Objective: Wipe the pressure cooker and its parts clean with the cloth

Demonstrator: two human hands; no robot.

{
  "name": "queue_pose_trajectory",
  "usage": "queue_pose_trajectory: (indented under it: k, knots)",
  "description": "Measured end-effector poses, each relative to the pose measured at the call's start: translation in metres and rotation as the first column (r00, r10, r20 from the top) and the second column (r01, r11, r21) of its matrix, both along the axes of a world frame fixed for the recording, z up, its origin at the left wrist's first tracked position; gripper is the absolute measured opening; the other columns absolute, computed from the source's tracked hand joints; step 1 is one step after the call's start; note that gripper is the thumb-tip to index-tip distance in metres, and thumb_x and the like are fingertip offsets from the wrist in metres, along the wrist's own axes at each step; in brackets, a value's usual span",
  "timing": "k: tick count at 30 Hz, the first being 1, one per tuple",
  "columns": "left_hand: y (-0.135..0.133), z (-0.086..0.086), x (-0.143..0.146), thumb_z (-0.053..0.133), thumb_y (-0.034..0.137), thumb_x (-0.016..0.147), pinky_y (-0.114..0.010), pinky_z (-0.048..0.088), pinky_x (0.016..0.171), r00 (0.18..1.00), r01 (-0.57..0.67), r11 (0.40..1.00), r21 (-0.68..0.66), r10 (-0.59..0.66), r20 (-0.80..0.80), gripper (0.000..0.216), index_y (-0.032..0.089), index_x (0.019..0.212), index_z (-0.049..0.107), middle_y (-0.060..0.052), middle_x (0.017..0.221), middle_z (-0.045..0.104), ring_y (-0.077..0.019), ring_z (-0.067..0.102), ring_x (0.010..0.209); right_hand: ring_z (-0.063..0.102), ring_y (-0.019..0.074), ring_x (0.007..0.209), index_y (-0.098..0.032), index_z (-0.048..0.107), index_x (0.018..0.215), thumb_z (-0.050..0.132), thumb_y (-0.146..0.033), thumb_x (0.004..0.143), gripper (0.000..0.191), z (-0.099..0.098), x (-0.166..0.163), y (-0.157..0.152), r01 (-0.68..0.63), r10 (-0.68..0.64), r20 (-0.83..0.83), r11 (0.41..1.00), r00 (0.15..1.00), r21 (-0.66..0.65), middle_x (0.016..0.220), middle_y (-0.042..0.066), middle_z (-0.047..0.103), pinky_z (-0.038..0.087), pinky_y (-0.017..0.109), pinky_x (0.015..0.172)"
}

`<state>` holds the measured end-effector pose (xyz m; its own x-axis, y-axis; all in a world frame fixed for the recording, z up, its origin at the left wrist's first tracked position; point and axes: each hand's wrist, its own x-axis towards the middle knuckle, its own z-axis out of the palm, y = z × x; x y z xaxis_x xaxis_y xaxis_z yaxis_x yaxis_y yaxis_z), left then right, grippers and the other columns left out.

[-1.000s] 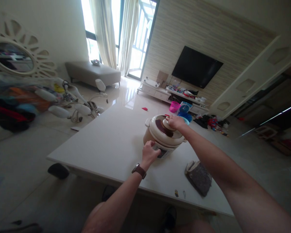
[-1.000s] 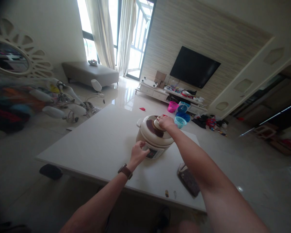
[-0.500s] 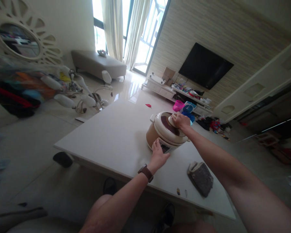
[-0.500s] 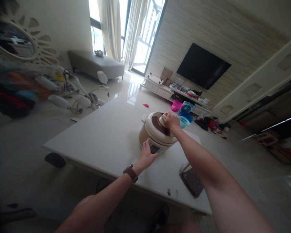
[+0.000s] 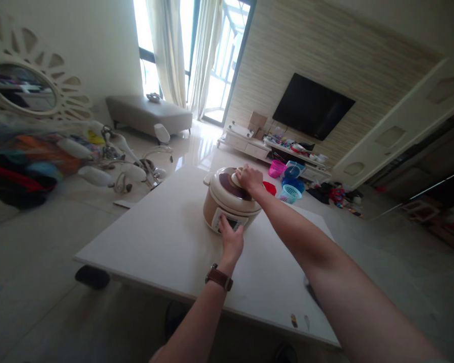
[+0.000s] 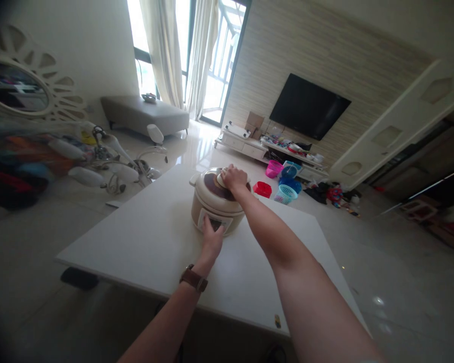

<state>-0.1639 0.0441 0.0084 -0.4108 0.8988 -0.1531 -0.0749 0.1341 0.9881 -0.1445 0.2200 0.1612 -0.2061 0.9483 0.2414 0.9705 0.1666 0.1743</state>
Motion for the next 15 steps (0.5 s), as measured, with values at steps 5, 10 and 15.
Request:
queue_pose_trajectory:
  k: [5,10,15]
  knots:
    - [0.009,-0.010,-0.013,0.062,0.027,0.092,-0.041,0.016,0.138,1.000,0.000,1.000,-0.009,0.000,-0.009,0.095,0.010,0.173,0.017,-0.021,0.184,0.015,-0.0300,0.013,0.171,0.073,0.0355,0.123,-0.013,0.057,0.138,0.032,-0.055,0.112,0.055,-0.003,-0.039,0.018,-0.027,0.027,-0.043,1.000,0.999,-0.005,0.133,0.025,0.073,0.055,0.043,0.100]
    - [0.013,-0.015,-0.013,0.058,0.028,0.091,-0.038,0.012,0.138,0.999,0.039,0.999,-0.012,-0.039,-0.017,0.095,0.009,0.175,0.015,-0.017,0.185,0.013,-0.0256,0.009,0.172,0.070,0.0353,0.127,-0.014,0.056,0.140,0.033,-0.057,0.111,0.056,-0.001,-0.050,0.024,-0.035,0.032,-0.091,0.999,0.995,-0.033,0.140,0.025,0.070,0.055,0.044,0.102]
    - [0.013,-0.011,-0.012,0.057,0.026,0.092,-0.038,0.013,0.138,0.998,0.056,0.998,-0.010,-0.056,0.004,0.095,0.013,0.176,0.015,-0.011,0.184,0.017,-0.0231,0.010,0.171,0.071,0.0353,0.127,-0.015,0.056,0.142,0.035,-0.063,0.109,0.062,0.006,-0.045,0.024,-0.013,0.003,-0.128,0.997,0.992,-0.078,0.140,0.024,0.071,0.056,0.045,0.102]
